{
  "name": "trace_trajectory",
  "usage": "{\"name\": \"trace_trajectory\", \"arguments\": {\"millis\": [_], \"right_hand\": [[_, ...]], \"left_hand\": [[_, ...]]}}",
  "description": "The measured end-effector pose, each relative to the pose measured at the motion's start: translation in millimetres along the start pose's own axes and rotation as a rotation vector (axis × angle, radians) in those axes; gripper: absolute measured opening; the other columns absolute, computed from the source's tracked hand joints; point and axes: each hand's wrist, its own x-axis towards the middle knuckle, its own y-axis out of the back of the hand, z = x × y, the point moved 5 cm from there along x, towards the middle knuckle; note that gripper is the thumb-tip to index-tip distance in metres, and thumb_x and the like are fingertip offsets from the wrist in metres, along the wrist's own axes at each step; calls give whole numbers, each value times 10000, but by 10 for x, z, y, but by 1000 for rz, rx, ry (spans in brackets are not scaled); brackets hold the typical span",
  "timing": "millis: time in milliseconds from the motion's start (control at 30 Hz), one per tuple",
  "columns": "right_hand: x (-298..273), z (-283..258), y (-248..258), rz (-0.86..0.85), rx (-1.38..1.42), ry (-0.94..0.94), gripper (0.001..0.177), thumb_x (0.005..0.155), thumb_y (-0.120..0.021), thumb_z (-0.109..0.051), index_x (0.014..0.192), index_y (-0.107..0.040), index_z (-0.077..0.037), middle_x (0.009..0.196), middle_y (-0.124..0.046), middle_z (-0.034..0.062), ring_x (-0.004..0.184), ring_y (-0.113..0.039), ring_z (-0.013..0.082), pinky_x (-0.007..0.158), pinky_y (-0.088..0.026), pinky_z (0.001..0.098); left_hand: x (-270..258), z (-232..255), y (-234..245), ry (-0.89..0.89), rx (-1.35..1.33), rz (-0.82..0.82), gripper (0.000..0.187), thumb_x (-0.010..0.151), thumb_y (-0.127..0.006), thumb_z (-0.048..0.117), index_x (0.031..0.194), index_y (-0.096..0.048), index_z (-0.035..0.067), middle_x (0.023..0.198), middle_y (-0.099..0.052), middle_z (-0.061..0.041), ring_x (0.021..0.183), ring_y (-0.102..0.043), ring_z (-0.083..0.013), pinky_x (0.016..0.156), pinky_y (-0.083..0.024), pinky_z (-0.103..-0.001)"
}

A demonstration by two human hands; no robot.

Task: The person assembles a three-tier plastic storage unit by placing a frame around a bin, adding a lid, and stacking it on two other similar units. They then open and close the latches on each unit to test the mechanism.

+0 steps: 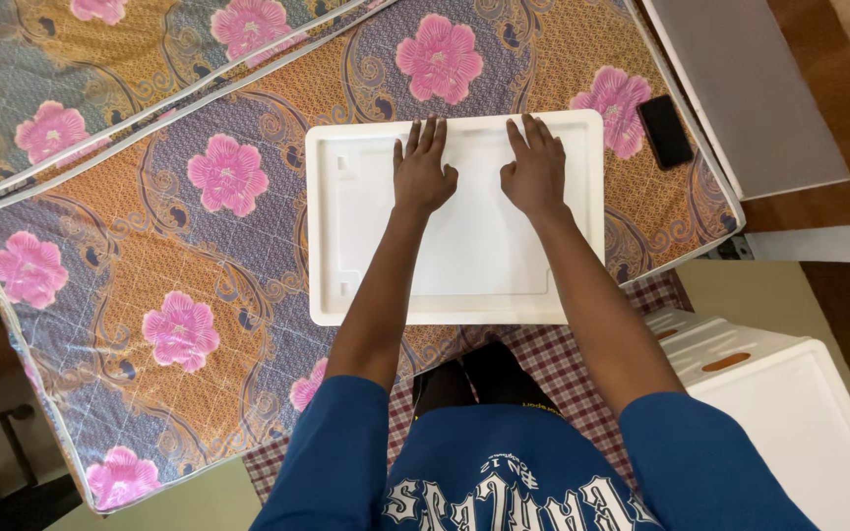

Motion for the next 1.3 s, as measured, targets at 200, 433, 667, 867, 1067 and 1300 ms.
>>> {"name": "trace_trajectory", "arguments": {"millis": [200,433,667,867,1067,1300], "right_hand": [[-38,29,-88,22,13,-5,662,849,-614,-91,1508,-550,-83,1584,-461,192,1490,-388,353,1175,-341,564],[-4,68,-76,-16,82,-12,658,835,-593,-80,1491,-555,-63,1583,-459,209,1488,-382,371,1167,-333,549],[-461,137,169,68,128,33,546,901,-615,-88,1435,-584,22,1496,-545,248,1425,-465,426,1181,-376,504],[-841,277,476,214,233,-16,377,978,-628,-71,1348,-665,-8,1461,-601,234,1417,-519,406,1188,-422,473],[-1294,606,686,337,185,-141,430,956,-654,-70,1368,-614,47,1433,-582,262,1342,-510,423,1131,-438,505],[-1558,827,478,269,271,-314,483,945,-693,-148,1368,-576,54,1320,-614,268,1225,-589,427,1033,-473,503]], "left_hand": [[-7,-15,-28,67,24,-45,860,799,-563,173,1620,-307,202,1695,-280,10,1582,-196,-216,1282,-84,-561],[17,-40,-52,80,-4,-39,845,802,-550,150,1614,-322,212,1702,-274,12,1584,-177,-227,1277,-72,-559],[-591,-78,79,78,-203,71,798,829,-654,229,1578,-382,174,1662,-320,-75,1563,-176,-327,1250,-92,-576],[-1038,-467,399,-29,-546,408,642,889,-747,145,1496,-541,117,1605,-479,-141,1580,-269,-388,1273,-299,-537],[-1534,-1268,670,131,-411,587,536,893,-771,120,1407,-620,97,1534,-553,-153,1488,-397,-401,1237,-318,-547],[-1951,-1879,540,360,-549,495,593,840,-779,166,1384,-579,38,1382,-606,-187,1278,-588,-359,1087,-494,-474]]}}
